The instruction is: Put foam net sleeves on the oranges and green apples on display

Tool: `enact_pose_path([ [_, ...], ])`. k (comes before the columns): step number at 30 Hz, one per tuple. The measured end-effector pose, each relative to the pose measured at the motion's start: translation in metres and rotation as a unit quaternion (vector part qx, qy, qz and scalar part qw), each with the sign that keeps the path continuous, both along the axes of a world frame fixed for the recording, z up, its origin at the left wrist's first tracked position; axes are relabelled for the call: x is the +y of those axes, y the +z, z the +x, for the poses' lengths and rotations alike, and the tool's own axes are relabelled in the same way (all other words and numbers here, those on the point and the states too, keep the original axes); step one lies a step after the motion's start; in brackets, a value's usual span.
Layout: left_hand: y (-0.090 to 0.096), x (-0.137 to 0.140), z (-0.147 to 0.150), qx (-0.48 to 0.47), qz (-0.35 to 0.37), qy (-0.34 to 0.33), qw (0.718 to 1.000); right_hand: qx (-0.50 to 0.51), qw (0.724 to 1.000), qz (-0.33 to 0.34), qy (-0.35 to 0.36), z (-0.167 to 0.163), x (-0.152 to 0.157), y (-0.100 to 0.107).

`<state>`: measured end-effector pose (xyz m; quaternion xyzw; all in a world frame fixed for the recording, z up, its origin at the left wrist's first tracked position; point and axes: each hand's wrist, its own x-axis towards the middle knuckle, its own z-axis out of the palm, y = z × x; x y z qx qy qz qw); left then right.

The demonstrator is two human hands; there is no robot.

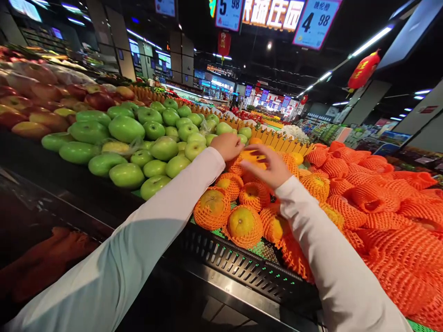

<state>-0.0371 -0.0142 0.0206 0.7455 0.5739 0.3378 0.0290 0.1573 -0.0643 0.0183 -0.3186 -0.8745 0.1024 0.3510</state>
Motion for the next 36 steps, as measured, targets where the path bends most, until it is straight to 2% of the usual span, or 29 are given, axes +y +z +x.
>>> enact_pose_path([
  [1, -0.001, 0.003, 0.002, -0.007, 0.027, -0.018, 0.999, 0.052, 0.994, 0.029, -0.087, 0.02, 0.015, 0.003],
  [3, -0.004, 0.008, 0.005, -0.026, 0.063, -0.06, 0.996, 0.1, 0.965, 0.079, -0.228, 0.063, 0.044, 0.001],
  [4, -0.006, 0.01, 0.007, -0.033, 0.069, -0.081, 0.994, 0.099, 0.951, 0.09, -0.277, 0.081, 0.055, -0.002],
  [6, -0.009, 0.012, 0.01, -0.038, 0.066, -0.112, 0.991, 0.069, 0.941, 0.066, -0.324, 0.106, 0.069, -0.012],
  [8, -0.012, 0.013, 0.012, -0.027, 0.056, -0.133, 0.989, 0.041, 0.949, 0.047, -0.308, 0.111, 0.072, -0.02],
  [11, -0.015, 0.014, 0.014, -0.004, 0.049, -0.153, 0.987, -0.018, 0.967, 0.054, -0.25, 0.095, 0.065, -0.024],
  [14, -0.018, 0.015, 0.016, -0.03, 0.052, -0.182, 0.982, -0.06, 0.965, 0.021, -0.254, 0.082, 0.057, -0.019],
  [17, -0.02, 0.011, 0.02, -0.104, 0.034, -0.247, 0.963, 0.002, 0.965, 0.042, -0.259, 0.08, 0.053, -0.014],
  [20, -0.021, 0.005, 0.024, -0.168, -0.008, -0.315, 0.934, 0.091, 0.969, 0.097, -0.208, 0.07, 0.045, -0.012],
  [23, -0.021, 0.003, 0.027, -0.217, -0.022, -0.351, 0.91, 0.084, 0.987, 0.071, -0.12, 0.054, 0.031, -0.008],
  [24, -0.022, 0.004, 0.028, -0.228, -0.013, -0.351, 0.908, 0.065, 0.99, 0.064, -0.111, 0.05, 0.026, -0.006],
  [27, -0.022, 0.01, 0.028, -0.228, 0.04, -0.303, 0.924, -0.01, 0.979, 0.087, -0.182, 0.05, 0.016, -0.001],
  [29, -0.021, 0.012, 0.026, -0.218, 0.078, -0.249, 0.94, -0.094, 0.959, 0.103, -0.248, 0.057, 0.014, 0.0],
  [31, -0.02, 0.013, 0.024, -0.21, 0.104, -0.218, 0.947, -0.205, 0.935, 0.085, -0.276, 0.063, 0.015, -0.003],
  [34, -0.017, 0.011, 0.021, -0.201, 0.107, -0.223, 0.948, -0.3, 0.911, 0.031, -0.282, 0.063, 0.015, -0.006],
  [36, -0.016, 0.008, 0.021, -0.197, 0.079, -0.249, 0.945, -0.267, 0.911, 0.038, -0.313, 0.057, 0.012, -0.003],
])
